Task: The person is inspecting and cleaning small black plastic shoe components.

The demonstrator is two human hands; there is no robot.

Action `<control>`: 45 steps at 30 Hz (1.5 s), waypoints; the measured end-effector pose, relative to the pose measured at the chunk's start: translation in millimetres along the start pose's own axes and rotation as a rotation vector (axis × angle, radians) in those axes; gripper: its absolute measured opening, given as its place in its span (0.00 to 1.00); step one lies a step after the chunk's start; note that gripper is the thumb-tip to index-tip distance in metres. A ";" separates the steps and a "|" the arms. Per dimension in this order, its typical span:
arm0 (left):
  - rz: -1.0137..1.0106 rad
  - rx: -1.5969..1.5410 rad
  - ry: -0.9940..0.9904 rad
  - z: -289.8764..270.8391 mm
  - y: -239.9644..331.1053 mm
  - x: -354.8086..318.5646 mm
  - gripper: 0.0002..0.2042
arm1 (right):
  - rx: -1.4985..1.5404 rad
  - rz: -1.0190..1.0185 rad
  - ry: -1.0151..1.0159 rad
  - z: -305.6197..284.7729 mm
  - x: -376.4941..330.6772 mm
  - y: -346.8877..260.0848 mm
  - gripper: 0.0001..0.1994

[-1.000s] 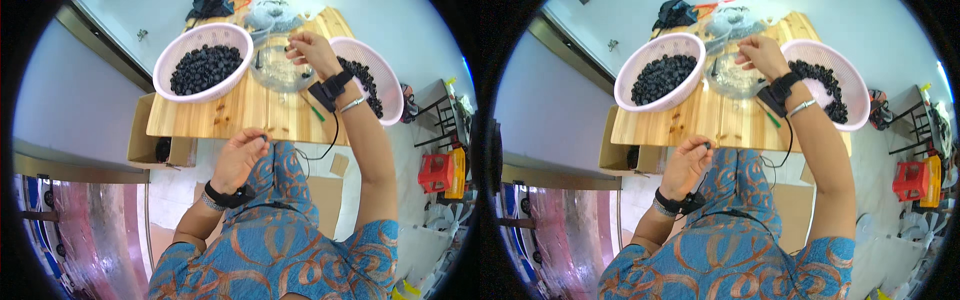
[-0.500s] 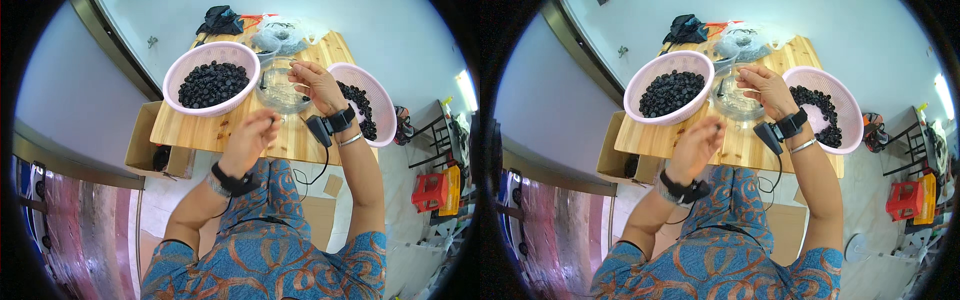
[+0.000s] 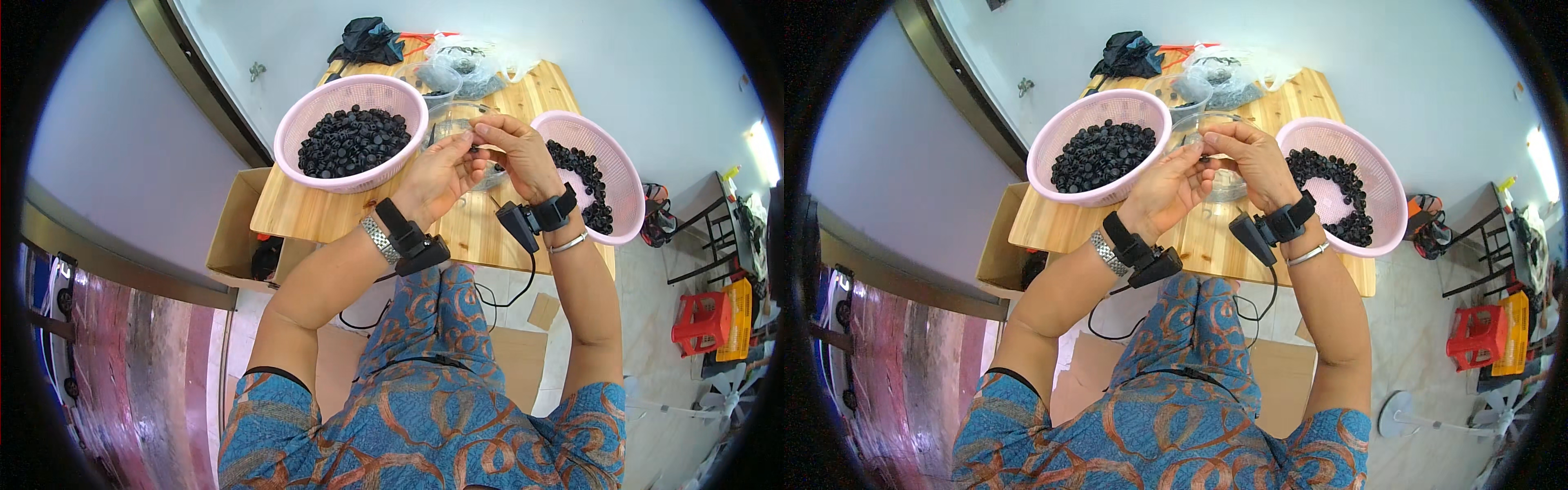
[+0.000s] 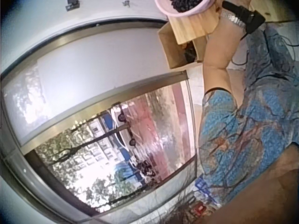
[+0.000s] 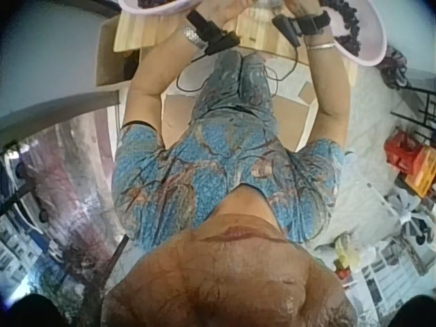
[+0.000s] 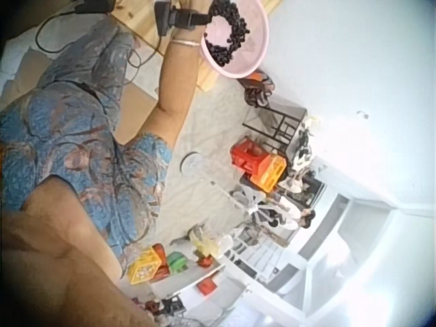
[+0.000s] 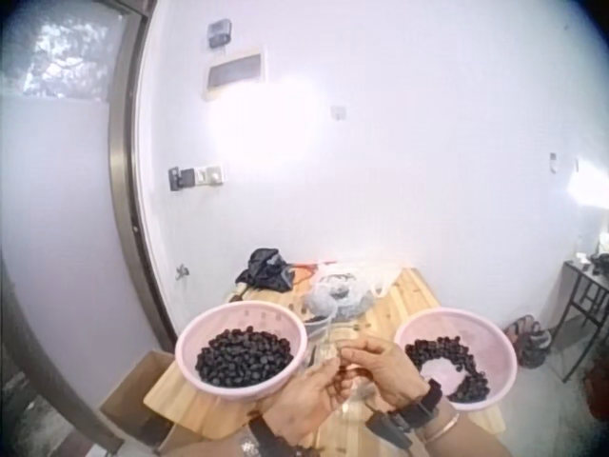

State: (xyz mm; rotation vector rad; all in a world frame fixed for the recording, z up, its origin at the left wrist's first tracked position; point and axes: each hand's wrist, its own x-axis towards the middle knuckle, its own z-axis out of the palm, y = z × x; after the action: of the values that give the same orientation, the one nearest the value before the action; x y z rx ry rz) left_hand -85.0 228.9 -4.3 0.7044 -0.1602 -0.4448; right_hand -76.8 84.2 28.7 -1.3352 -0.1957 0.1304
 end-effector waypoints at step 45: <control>0.195 0.318 0.076 13.2 -27.5 -104.8 0.11 | -0.920 -0.774 -0.037 20.3 -113.9 -4.1 0.04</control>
State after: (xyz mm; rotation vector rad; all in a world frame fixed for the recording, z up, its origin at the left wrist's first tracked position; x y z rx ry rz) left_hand -192.0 249.4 -11.7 1.0066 -0.2289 -0.2062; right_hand -192.5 79.1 29.6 -2.0595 -0.8600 -0.6647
